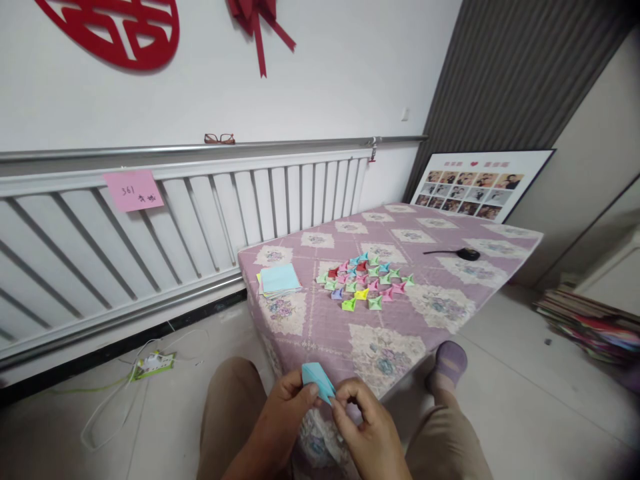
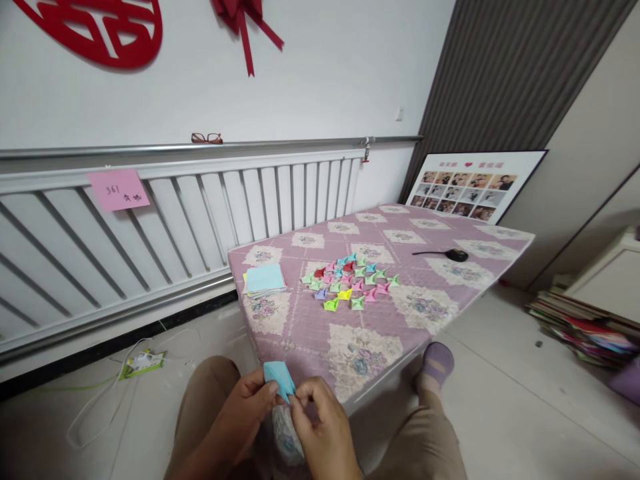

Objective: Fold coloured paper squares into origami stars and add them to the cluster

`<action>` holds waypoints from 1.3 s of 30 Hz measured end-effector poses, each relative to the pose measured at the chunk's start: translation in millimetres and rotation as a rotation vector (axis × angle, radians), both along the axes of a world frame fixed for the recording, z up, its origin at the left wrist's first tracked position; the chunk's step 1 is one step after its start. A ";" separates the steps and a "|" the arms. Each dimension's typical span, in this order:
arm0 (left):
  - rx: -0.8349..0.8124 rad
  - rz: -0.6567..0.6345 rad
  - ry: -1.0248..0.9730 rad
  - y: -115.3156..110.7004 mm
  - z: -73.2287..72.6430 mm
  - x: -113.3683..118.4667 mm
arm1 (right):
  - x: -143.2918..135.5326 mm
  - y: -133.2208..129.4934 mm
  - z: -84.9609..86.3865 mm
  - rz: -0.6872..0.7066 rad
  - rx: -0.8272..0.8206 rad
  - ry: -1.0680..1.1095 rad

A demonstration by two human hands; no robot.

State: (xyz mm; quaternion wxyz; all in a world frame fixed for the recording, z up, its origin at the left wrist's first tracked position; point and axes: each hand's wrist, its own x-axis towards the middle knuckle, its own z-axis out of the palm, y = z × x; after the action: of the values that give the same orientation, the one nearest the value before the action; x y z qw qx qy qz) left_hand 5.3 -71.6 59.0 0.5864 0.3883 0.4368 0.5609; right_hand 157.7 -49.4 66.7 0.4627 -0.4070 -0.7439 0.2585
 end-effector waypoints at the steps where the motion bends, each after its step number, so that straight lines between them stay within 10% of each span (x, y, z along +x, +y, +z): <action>1: 0.000 0.004 -0.006 -0.2 0.2 0.0 | -0.7 -0.7 0.0 -0.013 -0.009 0.010; 18: 0.015 -0.081 -0.272 -5.1 18.2 3.4 | -4.4 -11.9 16.4 0.261 -0.626 0.452; 25: 0.024 -0.129 -0.128 -5.8 4.7 -7.1 | -1.7 -6.7 11.1 0.266 -0.643 0.403; 39: -0.005 -0.397 -0.036 -11.3 32.5 -18.7 | 8.8 -6.7 19.8 0.474 -0.710 0.297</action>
State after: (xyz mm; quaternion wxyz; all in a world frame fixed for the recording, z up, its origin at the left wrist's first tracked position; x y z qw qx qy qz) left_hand -13.4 -82.9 91.5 0.6942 0.4553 0.3424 0.4400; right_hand 166.5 -56.2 86.5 0.3243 -0.3173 -0.6075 0.6520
